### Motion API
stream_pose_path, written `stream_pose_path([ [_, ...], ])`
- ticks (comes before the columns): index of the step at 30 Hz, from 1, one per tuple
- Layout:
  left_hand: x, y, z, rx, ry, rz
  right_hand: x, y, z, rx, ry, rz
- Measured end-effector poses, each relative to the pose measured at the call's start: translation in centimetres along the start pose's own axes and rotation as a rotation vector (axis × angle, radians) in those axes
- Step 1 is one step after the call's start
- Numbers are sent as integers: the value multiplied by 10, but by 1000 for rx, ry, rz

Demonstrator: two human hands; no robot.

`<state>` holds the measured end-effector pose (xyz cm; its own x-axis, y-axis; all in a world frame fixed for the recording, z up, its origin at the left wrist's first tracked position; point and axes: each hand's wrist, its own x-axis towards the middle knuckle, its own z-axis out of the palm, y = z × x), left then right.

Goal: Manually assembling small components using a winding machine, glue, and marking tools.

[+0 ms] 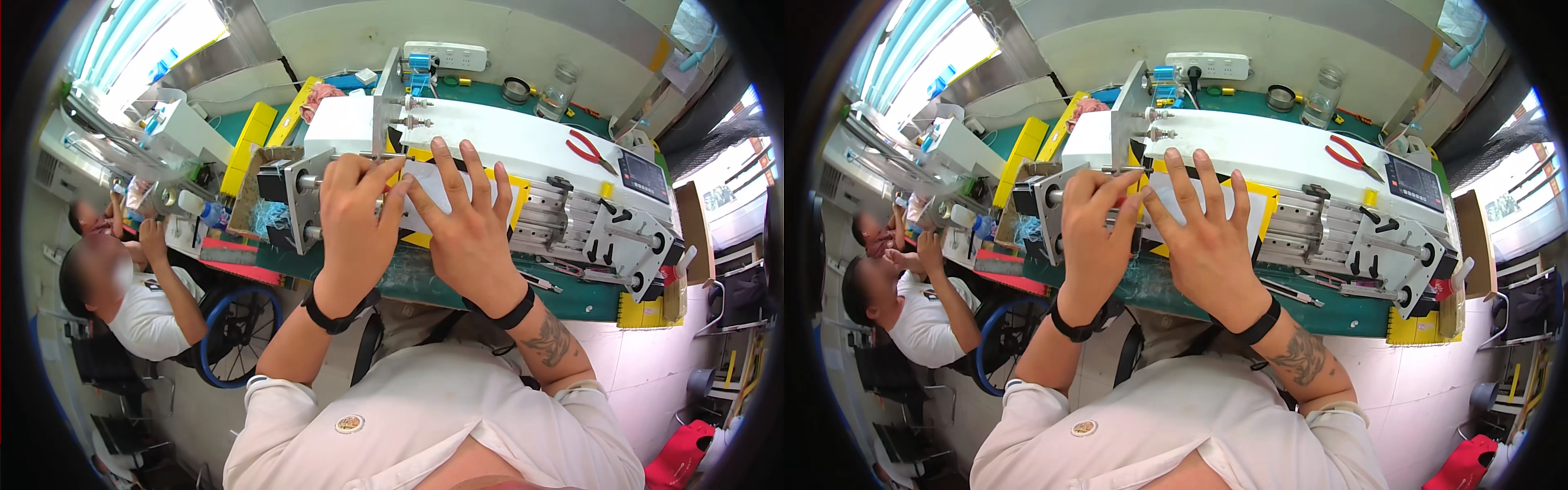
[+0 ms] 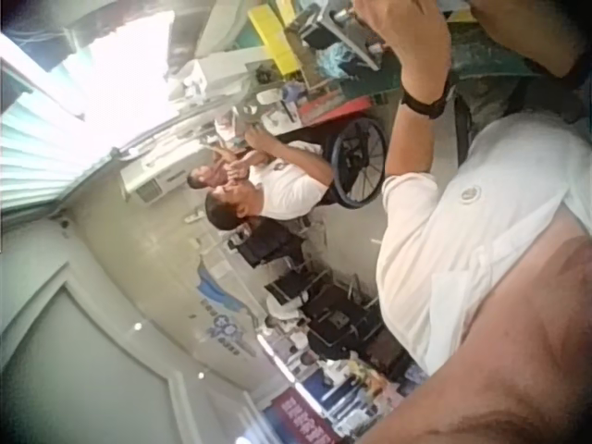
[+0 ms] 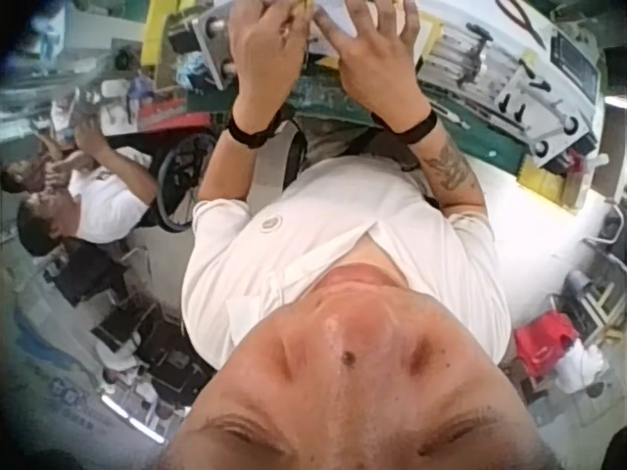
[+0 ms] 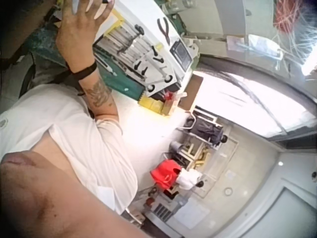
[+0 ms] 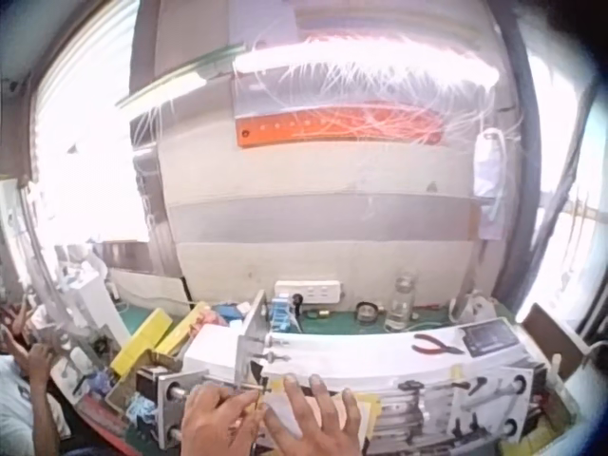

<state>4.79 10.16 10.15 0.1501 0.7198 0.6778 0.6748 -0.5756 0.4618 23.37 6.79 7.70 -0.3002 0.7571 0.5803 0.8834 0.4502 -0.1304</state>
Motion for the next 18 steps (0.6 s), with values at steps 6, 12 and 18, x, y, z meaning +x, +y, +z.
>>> stream_pose_path([
  [6,10,-2,9,-41,-74,17,-2,3,2,-13,4,-24],
  [12,-5,-7,13,-193,92,-26,0,2,1,13,0,-15],
  [18,-10,-16,13,-162,129,-43,1,1,2,46,0,13],
])
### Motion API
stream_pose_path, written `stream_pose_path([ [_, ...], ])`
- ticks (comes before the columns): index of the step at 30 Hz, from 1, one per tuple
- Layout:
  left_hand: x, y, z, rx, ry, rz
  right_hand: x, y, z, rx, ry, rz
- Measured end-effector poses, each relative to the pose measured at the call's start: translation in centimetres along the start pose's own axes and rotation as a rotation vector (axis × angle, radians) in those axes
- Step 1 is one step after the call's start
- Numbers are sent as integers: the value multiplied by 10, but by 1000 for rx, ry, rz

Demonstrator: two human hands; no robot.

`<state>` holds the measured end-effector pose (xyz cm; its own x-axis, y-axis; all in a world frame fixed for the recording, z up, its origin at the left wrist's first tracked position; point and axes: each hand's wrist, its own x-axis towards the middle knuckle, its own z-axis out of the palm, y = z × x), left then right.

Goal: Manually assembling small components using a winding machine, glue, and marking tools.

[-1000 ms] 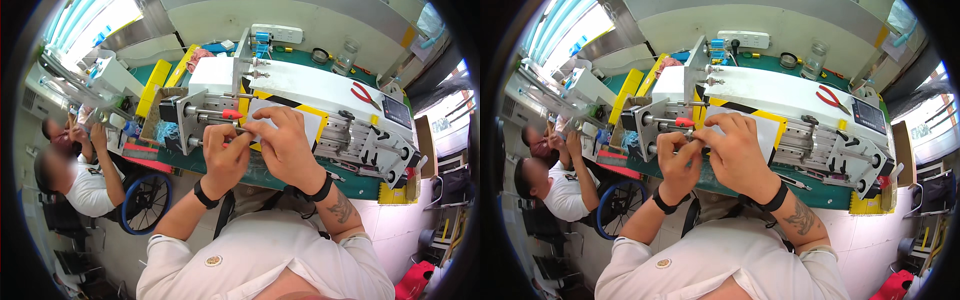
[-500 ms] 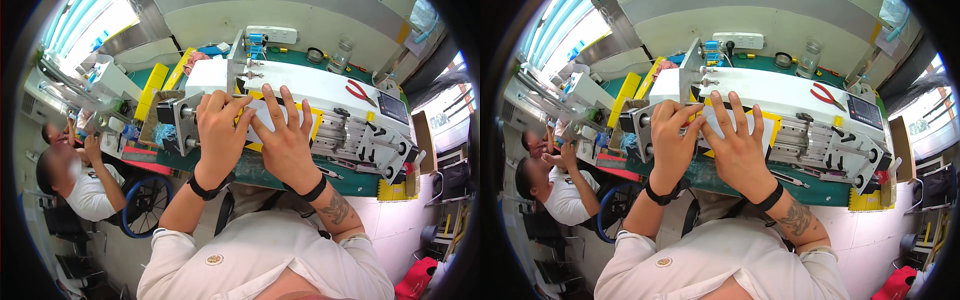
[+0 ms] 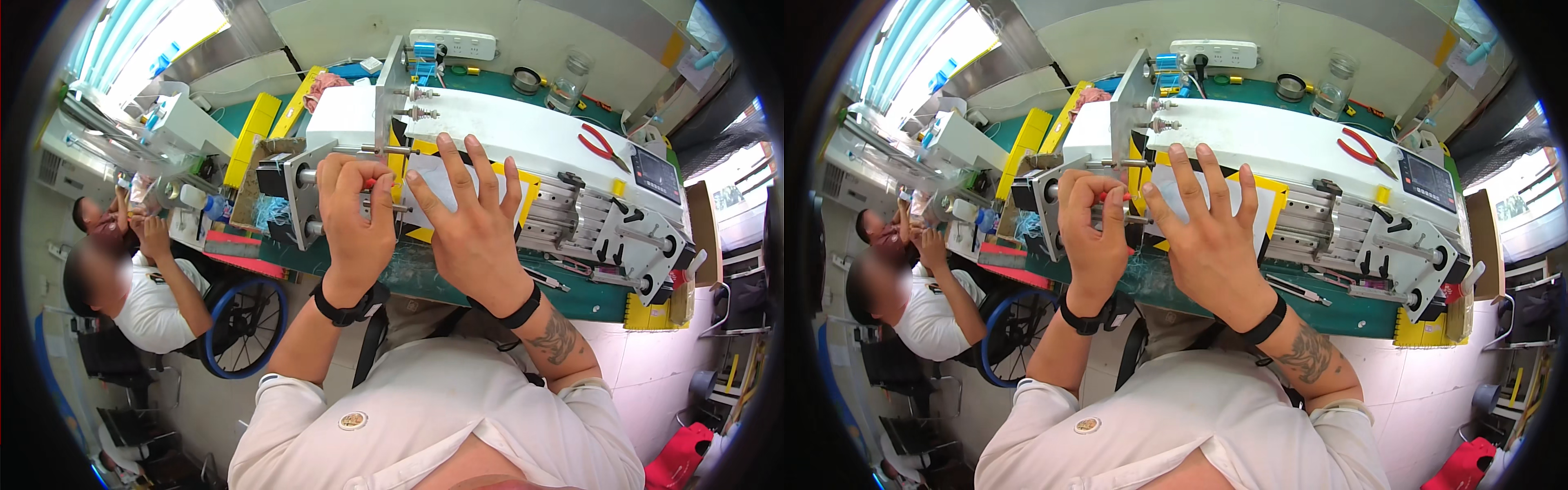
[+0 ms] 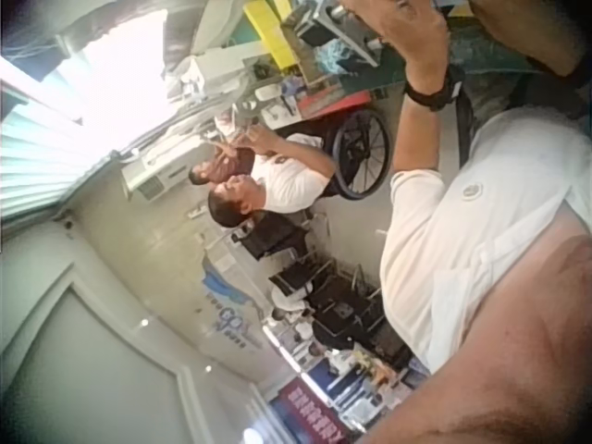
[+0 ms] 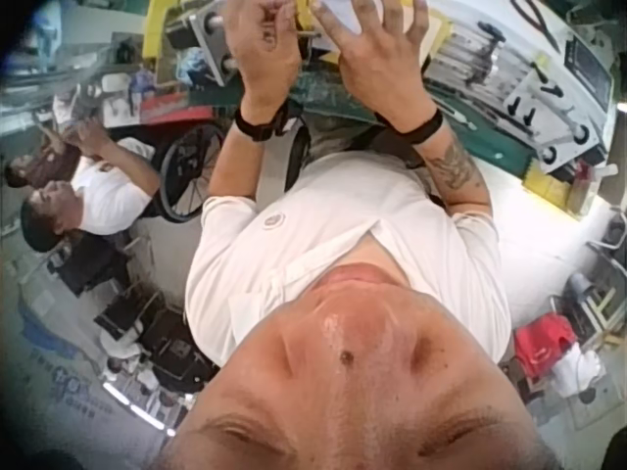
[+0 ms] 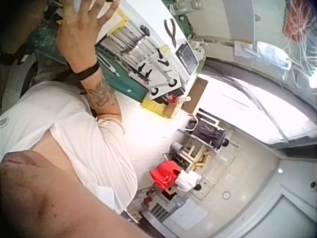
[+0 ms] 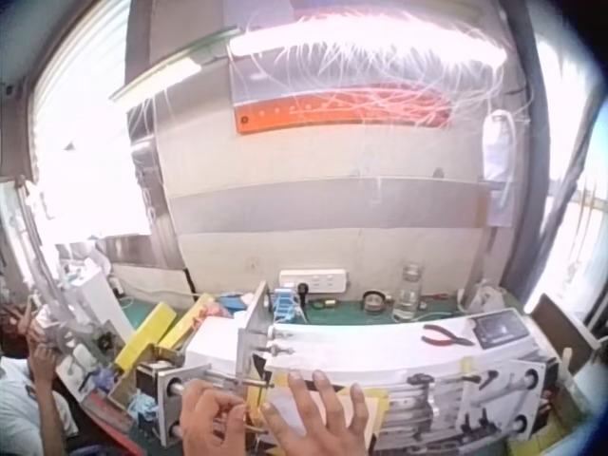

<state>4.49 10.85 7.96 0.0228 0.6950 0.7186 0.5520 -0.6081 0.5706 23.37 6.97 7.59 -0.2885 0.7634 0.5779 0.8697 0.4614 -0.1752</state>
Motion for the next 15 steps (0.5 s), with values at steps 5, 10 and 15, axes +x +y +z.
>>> stream_pose_path([
  [5,2,4,-3,-23,-36,-50,0,0,0,6,-2,8],
  [10,-11,9,-16,-165,-119,-160,-1,0,-1,11,0,2],
  [15,-19,12,-32,-390,-192,-414,-1,0,-2,38,-11,9],
])
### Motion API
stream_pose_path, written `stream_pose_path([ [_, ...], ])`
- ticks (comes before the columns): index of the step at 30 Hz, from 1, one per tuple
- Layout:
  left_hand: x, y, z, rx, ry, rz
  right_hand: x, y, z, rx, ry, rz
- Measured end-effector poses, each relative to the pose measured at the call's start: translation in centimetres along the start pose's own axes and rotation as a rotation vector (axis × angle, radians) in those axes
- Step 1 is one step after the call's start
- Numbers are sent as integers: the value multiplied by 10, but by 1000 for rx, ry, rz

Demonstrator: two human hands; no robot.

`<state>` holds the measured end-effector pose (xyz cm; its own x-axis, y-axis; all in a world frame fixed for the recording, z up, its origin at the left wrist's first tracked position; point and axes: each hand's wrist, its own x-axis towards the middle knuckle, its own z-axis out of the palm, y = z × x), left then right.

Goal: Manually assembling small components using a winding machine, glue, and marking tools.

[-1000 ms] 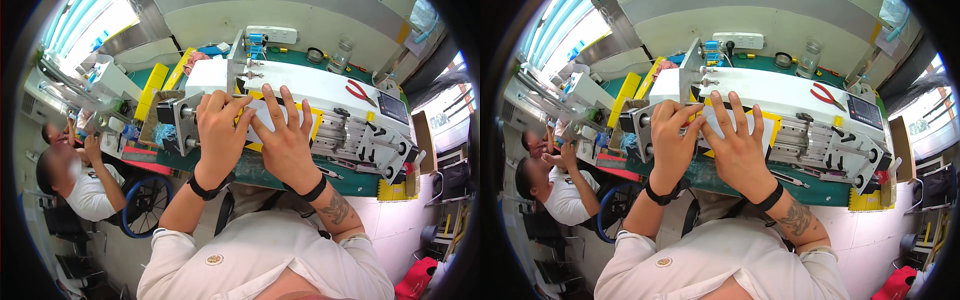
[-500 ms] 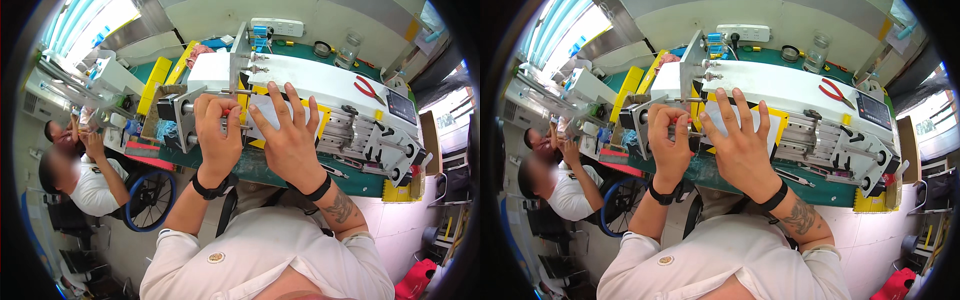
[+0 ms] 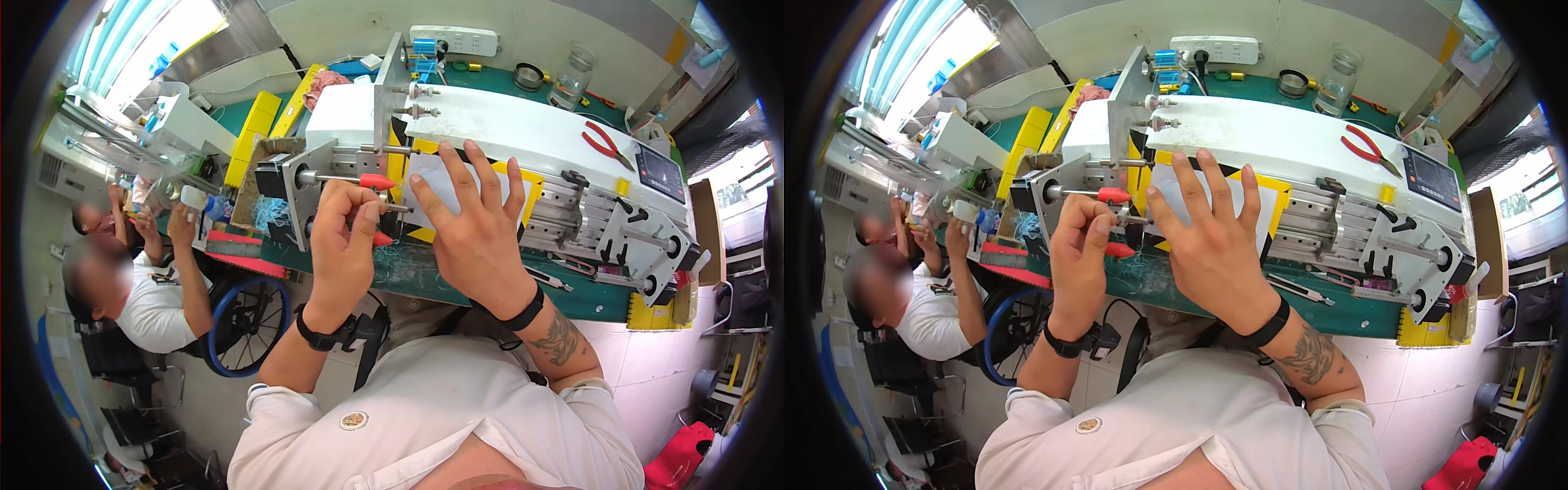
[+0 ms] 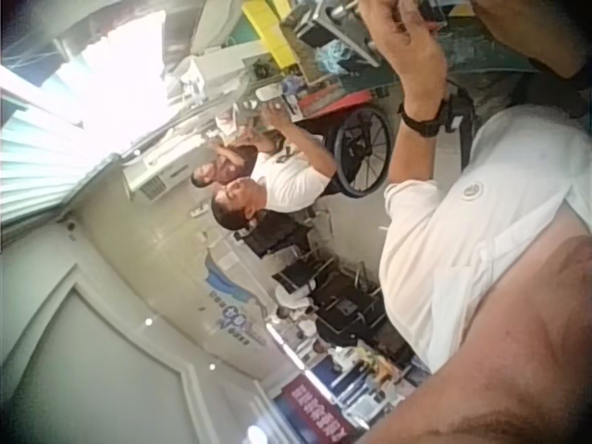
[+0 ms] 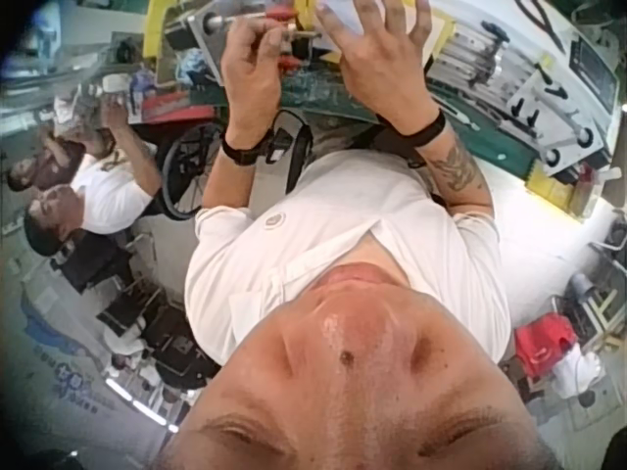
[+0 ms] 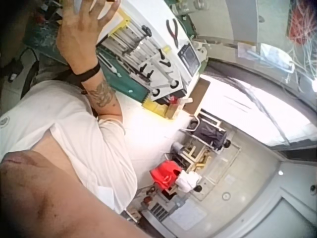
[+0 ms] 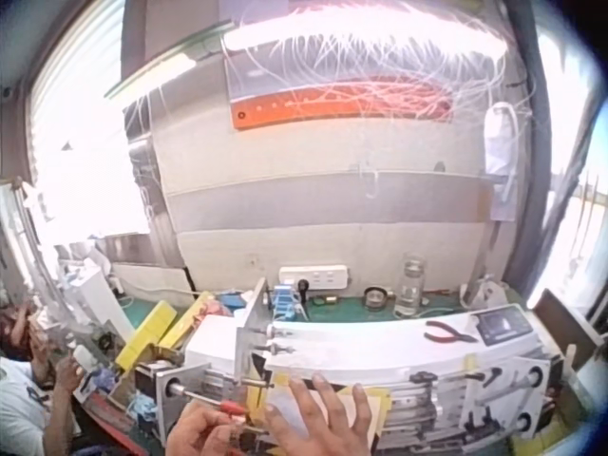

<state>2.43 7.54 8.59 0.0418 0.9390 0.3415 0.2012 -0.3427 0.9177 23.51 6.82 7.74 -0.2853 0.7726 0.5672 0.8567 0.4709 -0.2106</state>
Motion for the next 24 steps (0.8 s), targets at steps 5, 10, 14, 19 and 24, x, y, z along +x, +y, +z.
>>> stream_pose_path([
  [5,2,9,-15,-175,-5,-20,0,1,2,-11,5,9],
  [10,18,-10,-17,57,183,91,-1,3,1,-4,-3,-17],
  [14,10,-21,-8,534,339,306,-4,2,-1,18,-14,-2],
  [19,3,-29,-3,595,365,280,-6,4,-1,-1,-1,-7],
  [24,-4,-30,11,590,316,258,-7,3,-2,1,13,-11],
])
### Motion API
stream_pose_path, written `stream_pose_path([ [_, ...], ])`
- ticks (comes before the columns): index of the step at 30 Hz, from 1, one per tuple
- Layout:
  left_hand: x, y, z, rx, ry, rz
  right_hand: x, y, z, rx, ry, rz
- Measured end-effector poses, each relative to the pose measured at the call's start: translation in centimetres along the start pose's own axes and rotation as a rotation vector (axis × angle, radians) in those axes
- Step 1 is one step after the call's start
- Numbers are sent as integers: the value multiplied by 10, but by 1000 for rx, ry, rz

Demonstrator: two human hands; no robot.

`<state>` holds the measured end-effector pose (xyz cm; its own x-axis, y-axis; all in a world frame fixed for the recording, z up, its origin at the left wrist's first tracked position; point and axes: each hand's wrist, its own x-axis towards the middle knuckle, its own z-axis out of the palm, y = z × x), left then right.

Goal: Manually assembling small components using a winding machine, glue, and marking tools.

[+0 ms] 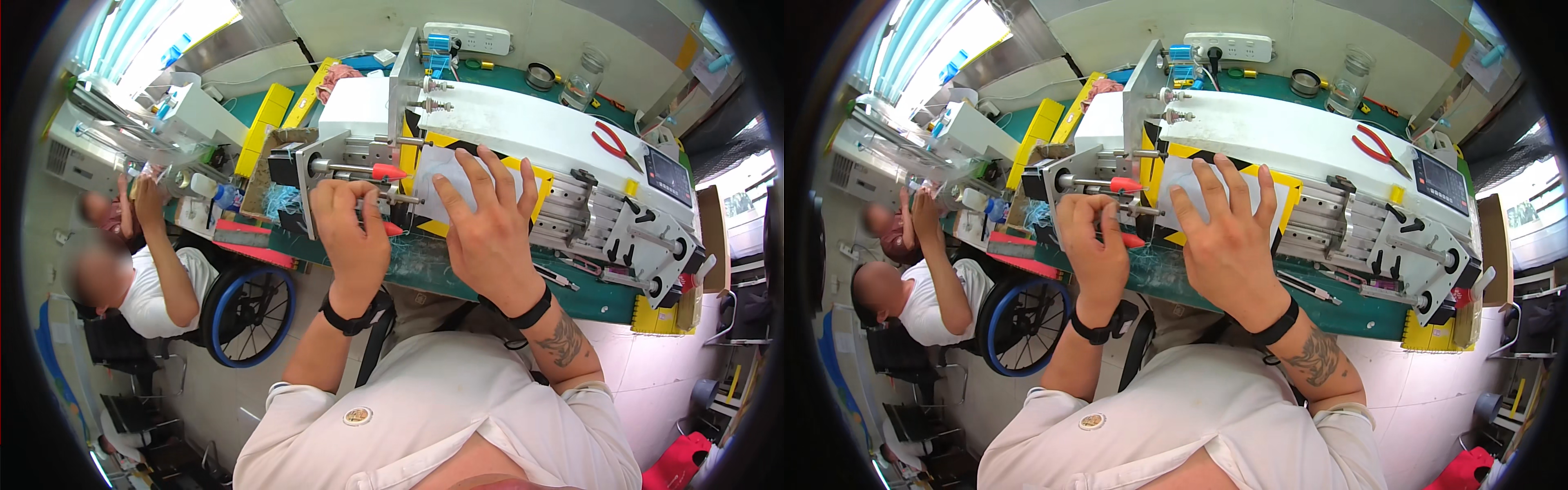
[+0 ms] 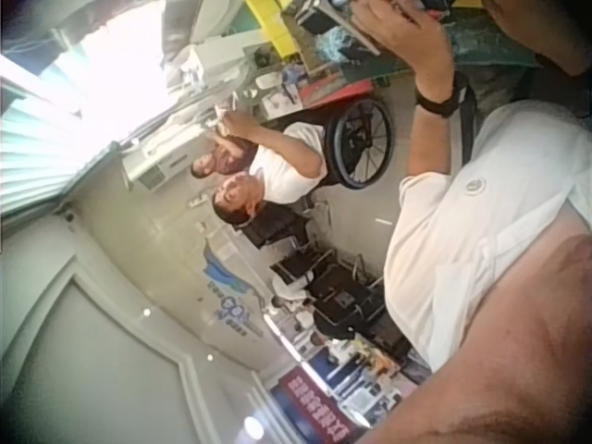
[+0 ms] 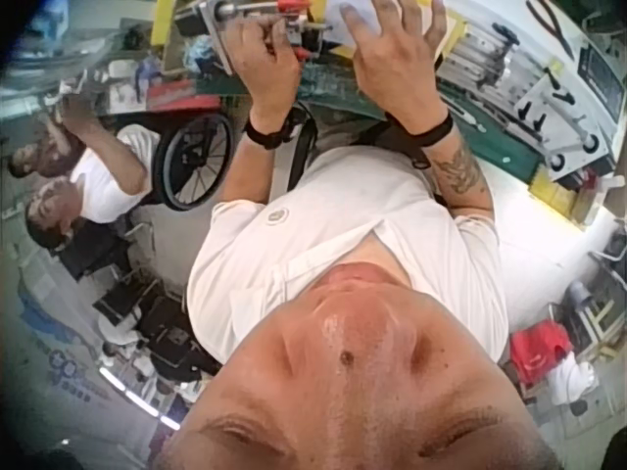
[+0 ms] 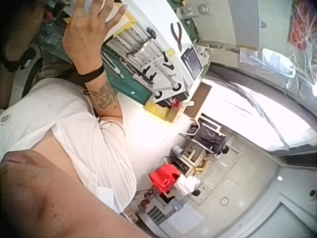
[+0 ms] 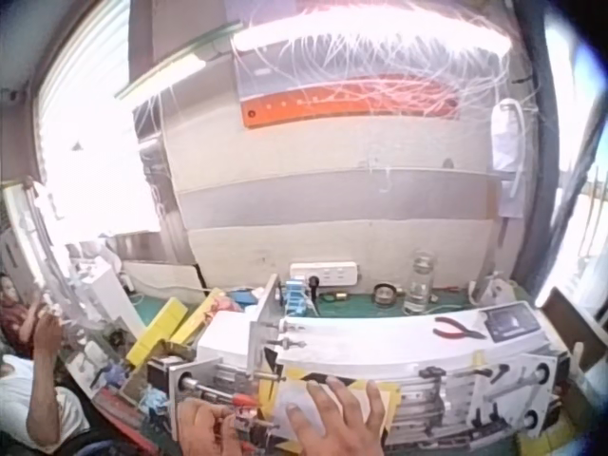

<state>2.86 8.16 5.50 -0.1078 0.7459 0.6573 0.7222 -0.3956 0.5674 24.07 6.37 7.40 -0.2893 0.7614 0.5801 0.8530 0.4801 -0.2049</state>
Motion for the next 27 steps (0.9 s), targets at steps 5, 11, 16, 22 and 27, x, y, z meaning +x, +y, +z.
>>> stream_pose_path([
  [5,-9,18,9,-10,13,142,-6,-2,-1,16,8,-8],
  [11,-11,15,7,33,34,240,-16,-5,-11,24,29,-11],
  [16,-50,0,-12,-86,32,181,-44,6,-31,29,102,-2],
  [22,-106,-7,-25,-256,-38,178,-91,16,-54,33,196,-33],
  [27,-151,-6,-4,-443,-268,207,-117,14,-66,167,205,-59],
])
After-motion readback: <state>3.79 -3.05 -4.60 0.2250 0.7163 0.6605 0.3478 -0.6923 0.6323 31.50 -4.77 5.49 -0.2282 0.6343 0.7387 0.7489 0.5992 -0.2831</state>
